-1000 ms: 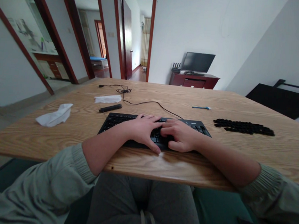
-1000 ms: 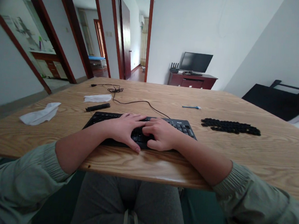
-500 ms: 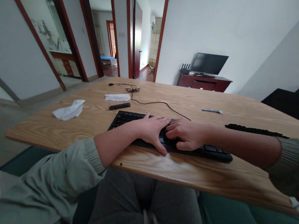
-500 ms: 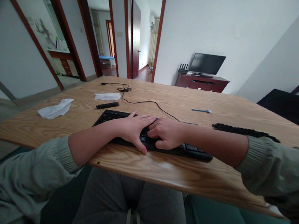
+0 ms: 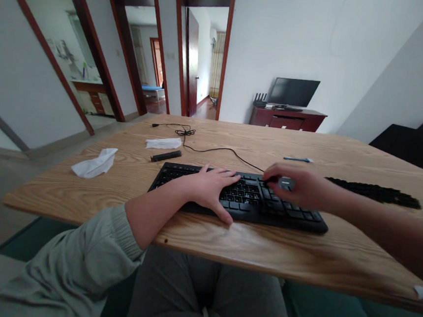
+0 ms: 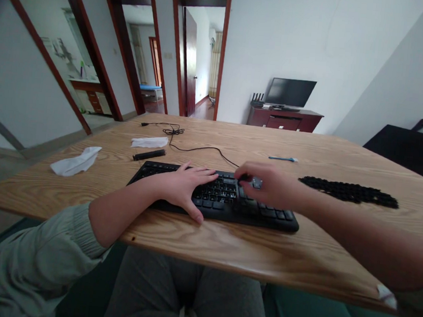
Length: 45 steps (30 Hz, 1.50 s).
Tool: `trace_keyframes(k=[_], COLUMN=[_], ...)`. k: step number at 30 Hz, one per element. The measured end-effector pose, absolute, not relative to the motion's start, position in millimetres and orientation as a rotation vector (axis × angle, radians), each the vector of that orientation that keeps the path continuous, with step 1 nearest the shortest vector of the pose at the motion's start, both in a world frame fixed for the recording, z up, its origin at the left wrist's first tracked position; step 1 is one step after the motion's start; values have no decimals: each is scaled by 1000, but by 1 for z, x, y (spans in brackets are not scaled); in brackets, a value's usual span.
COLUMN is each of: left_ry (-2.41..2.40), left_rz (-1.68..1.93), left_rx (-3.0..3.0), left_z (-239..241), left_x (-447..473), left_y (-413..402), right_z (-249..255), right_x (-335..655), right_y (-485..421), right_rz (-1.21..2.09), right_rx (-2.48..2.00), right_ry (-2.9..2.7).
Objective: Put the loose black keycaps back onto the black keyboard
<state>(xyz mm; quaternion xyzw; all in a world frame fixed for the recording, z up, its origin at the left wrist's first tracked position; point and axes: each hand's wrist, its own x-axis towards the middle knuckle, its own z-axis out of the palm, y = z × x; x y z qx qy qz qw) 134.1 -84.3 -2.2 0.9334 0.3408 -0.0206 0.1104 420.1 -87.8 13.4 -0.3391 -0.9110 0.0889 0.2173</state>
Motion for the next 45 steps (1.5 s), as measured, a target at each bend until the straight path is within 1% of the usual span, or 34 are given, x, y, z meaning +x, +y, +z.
trace_keyframes(k=[3, 6, 9, 11, 13, 14, 17, 18, 20, 22, 25, 28, 32, 35, 38, 42, 45], left_ry=[992, 995, 972, 943, 941, 976, 1019, 1061, 1171, 1248, 1217, 1208, 1344, 1367, 1274, 1247, 1273], left_rz=[-68, -64, -29, 59, 286, 500, 1319, 1461, 1580, 1470, 1253, 1186, 1270, 1420, 1490, 1446, 1411], left_rx=[2746, 2731, 2715, 2698, 2653, 2598, 2287, 2190, 2123, 2204, 2397, 2531, 2579, 2337, 1994, 1654, 1587], left_z=[0, 0, 2, 8, 19, 24, 35, 36, 35, 33, 36, 45, 46, 32, 12, -7, -11], left_x=[132, 134, 135, 129, 113, 101, 59, 47, 30, 27, 41, 51, 40, 24, 13, 10, 11], left_y=[-85, -87, -89, -89, -84, -80, -63, -59, -58, -66, -91, -115, -128, -129, -128, -130, -132], right_z=[16, 10, -5, -14, -21, -22, -18, -13, 1, 18, 40, 50, 46, 33, 13, -10, -14], right_x=[480, 533, 558, 563, 566, 566, 553, 541, 503, 448, 355, 278, 220, 202, 194, 189, 186], right_y=[-47, -13, 2, 7, 11, 13, 17, 14, 1, -22, -59, -81, -89, -91, -95, -102, -105], right_rz=[228, 211, 266, 287, 285, 286, 279, 270, 255, 310, 530, 685, 890, 1001, 926, 649, 428], right_rx=[-1238, -1497, -1534, -1526, -1527, -1526, -1453, -1394, -1250, -1115, -854, -677, -553, -498, -551, -647, -675], right_ry=[-2232, -2117, -2142, -2171, -2193, -2204, -2167, -2131, -2042, -1985, -2021, -2018, -1955, -1884, -1921, -2137, -2183])
